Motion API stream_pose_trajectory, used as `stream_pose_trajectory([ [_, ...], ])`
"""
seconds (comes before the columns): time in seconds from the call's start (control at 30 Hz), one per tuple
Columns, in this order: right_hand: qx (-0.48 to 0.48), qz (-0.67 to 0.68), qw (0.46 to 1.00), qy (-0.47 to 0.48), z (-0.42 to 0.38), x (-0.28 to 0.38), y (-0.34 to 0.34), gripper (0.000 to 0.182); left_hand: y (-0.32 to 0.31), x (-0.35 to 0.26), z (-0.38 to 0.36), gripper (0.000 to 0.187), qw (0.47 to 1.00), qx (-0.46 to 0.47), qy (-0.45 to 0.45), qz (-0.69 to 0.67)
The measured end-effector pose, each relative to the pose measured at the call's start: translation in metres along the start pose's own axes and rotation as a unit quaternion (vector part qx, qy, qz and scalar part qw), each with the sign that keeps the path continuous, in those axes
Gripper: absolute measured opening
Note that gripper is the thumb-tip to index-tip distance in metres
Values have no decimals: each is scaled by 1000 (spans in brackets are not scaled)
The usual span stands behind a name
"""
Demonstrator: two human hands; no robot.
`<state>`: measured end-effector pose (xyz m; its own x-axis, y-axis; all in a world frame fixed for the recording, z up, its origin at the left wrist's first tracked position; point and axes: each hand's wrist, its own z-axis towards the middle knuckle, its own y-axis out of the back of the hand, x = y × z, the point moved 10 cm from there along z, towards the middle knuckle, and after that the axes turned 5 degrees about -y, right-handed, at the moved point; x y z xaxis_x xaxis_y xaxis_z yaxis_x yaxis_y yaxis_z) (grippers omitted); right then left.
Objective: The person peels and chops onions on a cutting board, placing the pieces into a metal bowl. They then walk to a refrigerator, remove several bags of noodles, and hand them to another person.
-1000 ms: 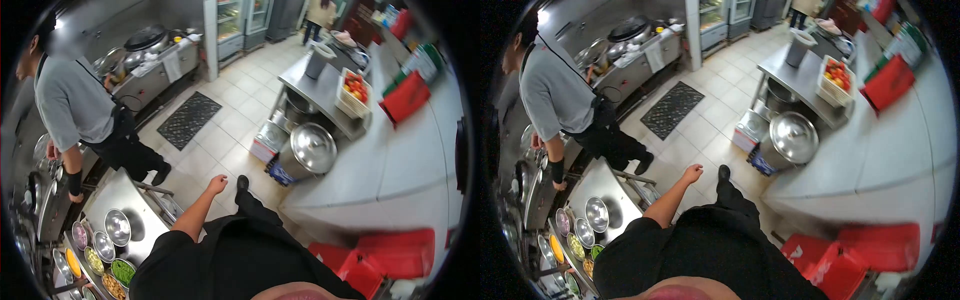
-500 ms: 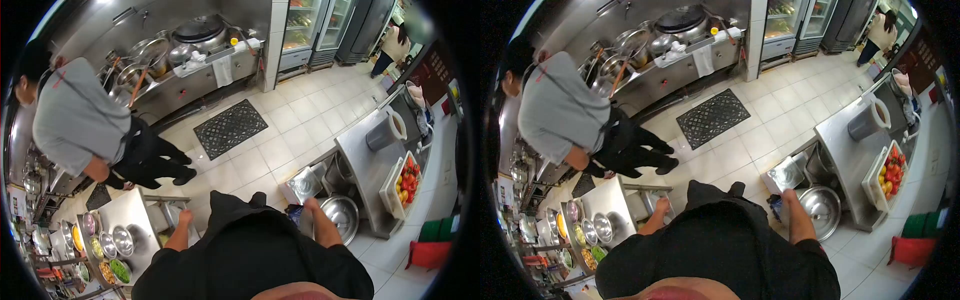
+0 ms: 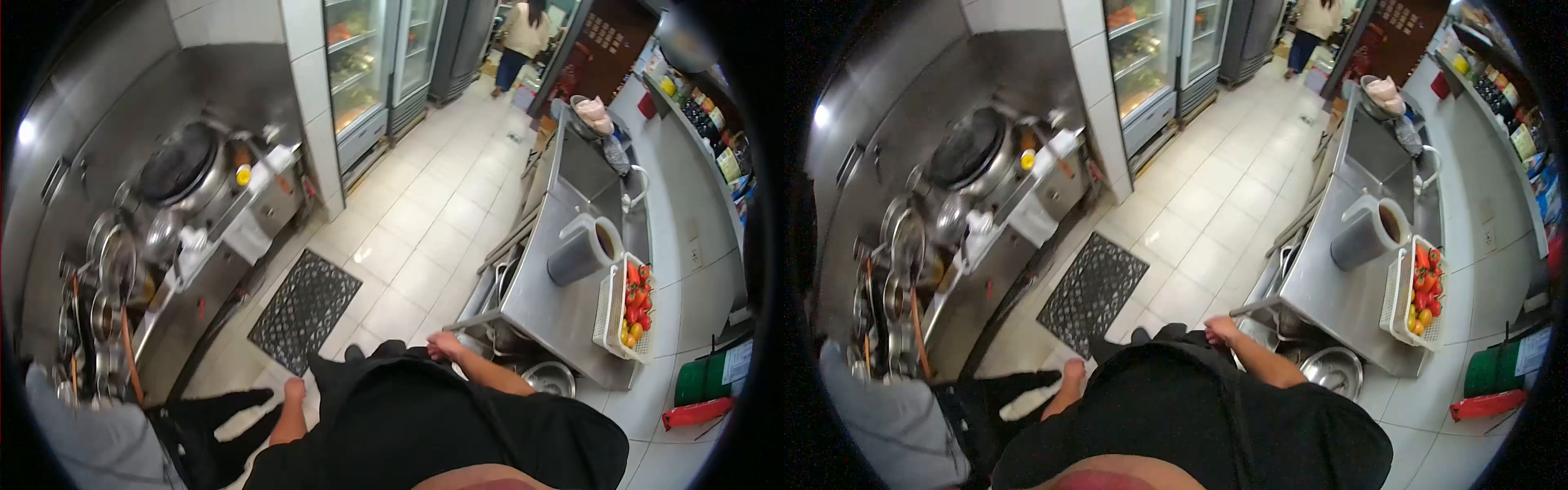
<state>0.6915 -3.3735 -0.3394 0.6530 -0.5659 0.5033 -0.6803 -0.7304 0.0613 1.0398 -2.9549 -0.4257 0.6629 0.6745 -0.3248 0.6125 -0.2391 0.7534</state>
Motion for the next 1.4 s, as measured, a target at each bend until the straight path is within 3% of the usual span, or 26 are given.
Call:
stream_pose_trajectory([
  [0.07,-47,272,960,-56,-12,9,36,27,83,33,95,25,961,-197,59,-183],
  [0.13,-74,347,934,-36,14,18,76,26,155,39,171,26,923,-215,137,-287],
  [0.23,-108,299,948,-15,52,55,110,24,267,-12,285,31,895,-256,38,-363],
  [0.3,-125,161,979,20,106,62,128,15,317,-59,343,30,915,-255,7,-311],
  [0.37,-120,12,992,-41,177,33,145,21,363,-121,364,28,928,-274,-4,-251],
  [0.4,-84,-290,953,-15,212,38,149,24,368,-146,369,28,939,-261,-2,-224],
  [0.47,-38,-314,948,38,302,18,177,27,384,-194,395,28,954,-247,-7,-170],
  [0.53,-31,-96,993,-54,334,10,206,30,370,-225,398,28,953,-191,33,-232],
  [0.6,-81,-71,991,-84,284,129,258,30,295,-192,459,24,977,-20,11,-214],
  [0.67,-106,-84,986,-94,294,201,306,27,301,-220,469,20,985,-89,4,-147],
  [0.7,-80,-419,903,61,320,257,322,25,308,-237,472,18,986,-123,4,-113],
  [0.73,-32,-694,688,210,355,276,323,32,299,-231,489,18,982,-68,35,-170],
  [0.77,-65,-680,699,213,420,277,358,18,298,-237,503,18,970,-26,70,-230],
  [0.8,-83,-681,692,224,384,355,382,24,302,-250,517,18,959,-11,86,-269],
  [0.83,-69,-668,679,297,396,403,396,11,308,-266,532,18,951,-4,90,-295],
  [0.87,-68,-519,831,189,400,449,420,11,316,-281,553,18,945,4,91,-314],
  [0.9,-89,-214,968,100,398,492,446,14,325,-298,579,18,941,10,87,-327],
  [0.93,-160,30,985,55,381,542,467,20,333,-314,605,19,939,20,81,-335],
  [1.0,-189,58,972,131,382,635,478,19,350,-343,666,19,936,40,67,-342],
  [1.07,-195,79,967,146,389,693,479,19,361,-362,738,22,930,66,56,-358],
  [1.1,-197,88,964,154,398,721,484,20,382,-375,772,23,933,30,50,-356],
  [1.17,-167,-13,975,145,477,700,501,20,432,-410,837,26,936,-37,45,-346],
  [1.2,-154,-61,975,147,509,700,502,21,450,-424,868,28,928,-11,96,-359],
  [1.27,-177,-37,981,62,472,702,508,19,468,-446,965,31,967,34,14,-251],
  [1.33,-249,-39,966,52,474,695,548,17,533,-498,1007,34,957,-14,40,-288],
  [1.4,-316,86,945,6,479,680,595,16,572,-521,1088,37,976,-60,-16,-210],
])
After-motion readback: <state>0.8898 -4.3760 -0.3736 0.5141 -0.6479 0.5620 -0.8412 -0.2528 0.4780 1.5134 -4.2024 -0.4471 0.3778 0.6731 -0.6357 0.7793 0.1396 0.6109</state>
